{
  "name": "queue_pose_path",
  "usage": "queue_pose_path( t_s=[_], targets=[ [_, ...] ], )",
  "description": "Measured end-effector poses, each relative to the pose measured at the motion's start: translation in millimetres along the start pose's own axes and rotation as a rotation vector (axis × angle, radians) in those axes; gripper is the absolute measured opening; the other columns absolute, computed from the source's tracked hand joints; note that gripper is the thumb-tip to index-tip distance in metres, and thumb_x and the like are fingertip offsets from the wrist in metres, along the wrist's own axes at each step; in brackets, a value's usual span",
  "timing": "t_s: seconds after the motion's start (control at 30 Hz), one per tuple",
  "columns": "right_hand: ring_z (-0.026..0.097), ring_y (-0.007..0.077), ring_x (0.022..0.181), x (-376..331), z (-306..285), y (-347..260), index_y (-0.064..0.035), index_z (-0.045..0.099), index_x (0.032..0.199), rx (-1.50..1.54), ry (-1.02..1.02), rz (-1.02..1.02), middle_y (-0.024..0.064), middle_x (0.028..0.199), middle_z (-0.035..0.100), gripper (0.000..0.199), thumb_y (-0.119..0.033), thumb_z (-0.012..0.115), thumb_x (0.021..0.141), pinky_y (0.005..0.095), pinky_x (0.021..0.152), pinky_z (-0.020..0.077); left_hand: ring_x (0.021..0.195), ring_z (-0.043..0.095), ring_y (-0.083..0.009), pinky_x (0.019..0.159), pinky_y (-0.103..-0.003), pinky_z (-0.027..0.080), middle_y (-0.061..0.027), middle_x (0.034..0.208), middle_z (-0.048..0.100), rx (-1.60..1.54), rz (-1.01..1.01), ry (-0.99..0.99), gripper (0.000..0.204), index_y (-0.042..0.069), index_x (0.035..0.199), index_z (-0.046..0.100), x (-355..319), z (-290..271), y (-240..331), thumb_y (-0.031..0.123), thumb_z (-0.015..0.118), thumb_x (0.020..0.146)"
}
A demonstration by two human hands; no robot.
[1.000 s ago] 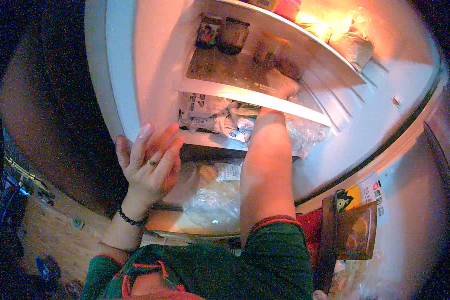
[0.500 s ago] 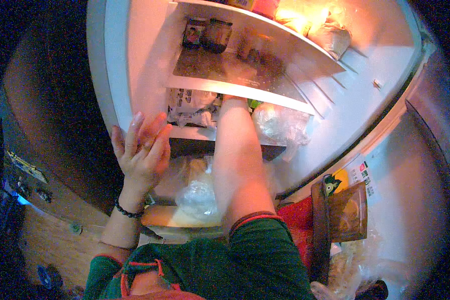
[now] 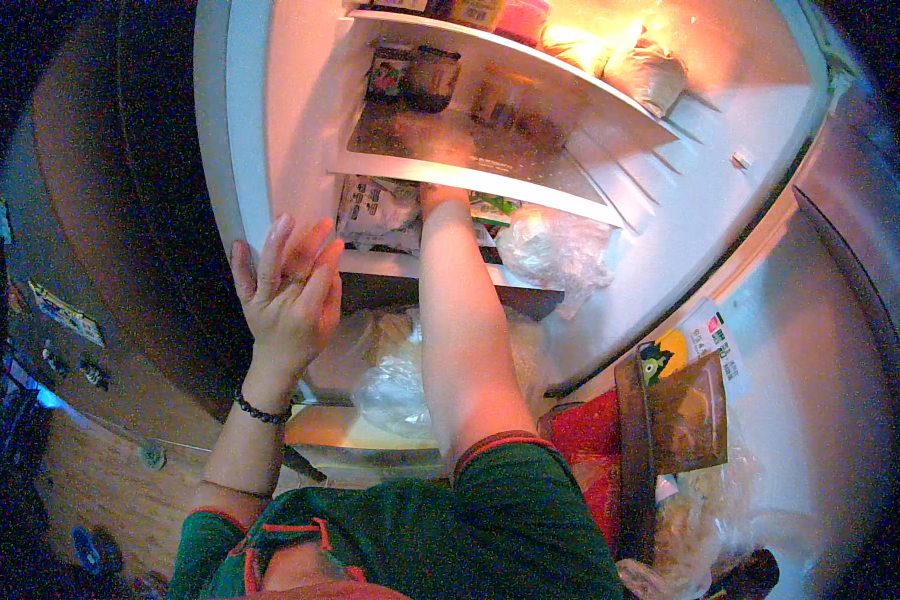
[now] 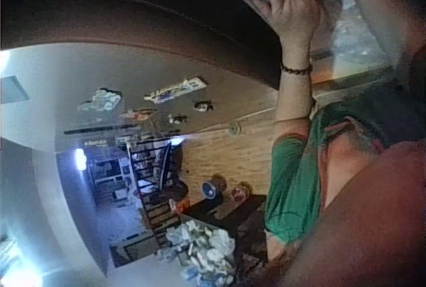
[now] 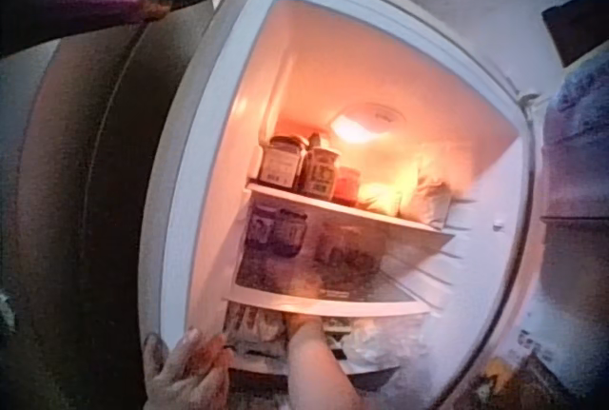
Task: The person organizes the refrigerator by moving various food items, including packaged goods and a container of meat, between the fridge shelves and a nearby table. They also clean the refrigerator door seal with a cloth.
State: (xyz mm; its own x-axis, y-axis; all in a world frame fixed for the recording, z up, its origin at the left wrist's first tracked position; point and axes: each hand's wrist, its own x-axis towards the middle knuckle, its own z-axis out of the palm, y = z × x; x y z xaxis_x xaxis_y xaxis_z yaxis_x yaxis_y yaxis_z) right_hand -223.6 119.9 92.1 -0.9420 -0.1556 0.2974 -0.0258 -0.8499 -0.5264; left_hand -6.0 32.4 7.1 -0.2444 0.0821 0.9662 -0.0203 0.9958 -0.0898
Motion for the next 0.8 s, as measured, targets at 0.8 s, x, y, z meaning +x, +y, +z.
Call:
queue_pose_path(
  t_s=[0.8],
  targets=[
    [0.052, 0.024, 0.068, -5, -103, -73, 0.0015, 0.049, 0.081, 0.06, -0.266, -0.049, 0.0117, 0.074, 0.05, 0.022, -0.019, 0.052, 0.076, 0.0369, 0.061, 0.0491, 0.129, 0.034, -0.0304, 0.109, -0.042, 0.021, -0.0138, 0.13, 0.048, -0.303, -0.091, -0.15, 0.046, 0.002, 0.125, 0.05, 56, 77, 27, 0.031, 0.048, 0.09]
  ],
)
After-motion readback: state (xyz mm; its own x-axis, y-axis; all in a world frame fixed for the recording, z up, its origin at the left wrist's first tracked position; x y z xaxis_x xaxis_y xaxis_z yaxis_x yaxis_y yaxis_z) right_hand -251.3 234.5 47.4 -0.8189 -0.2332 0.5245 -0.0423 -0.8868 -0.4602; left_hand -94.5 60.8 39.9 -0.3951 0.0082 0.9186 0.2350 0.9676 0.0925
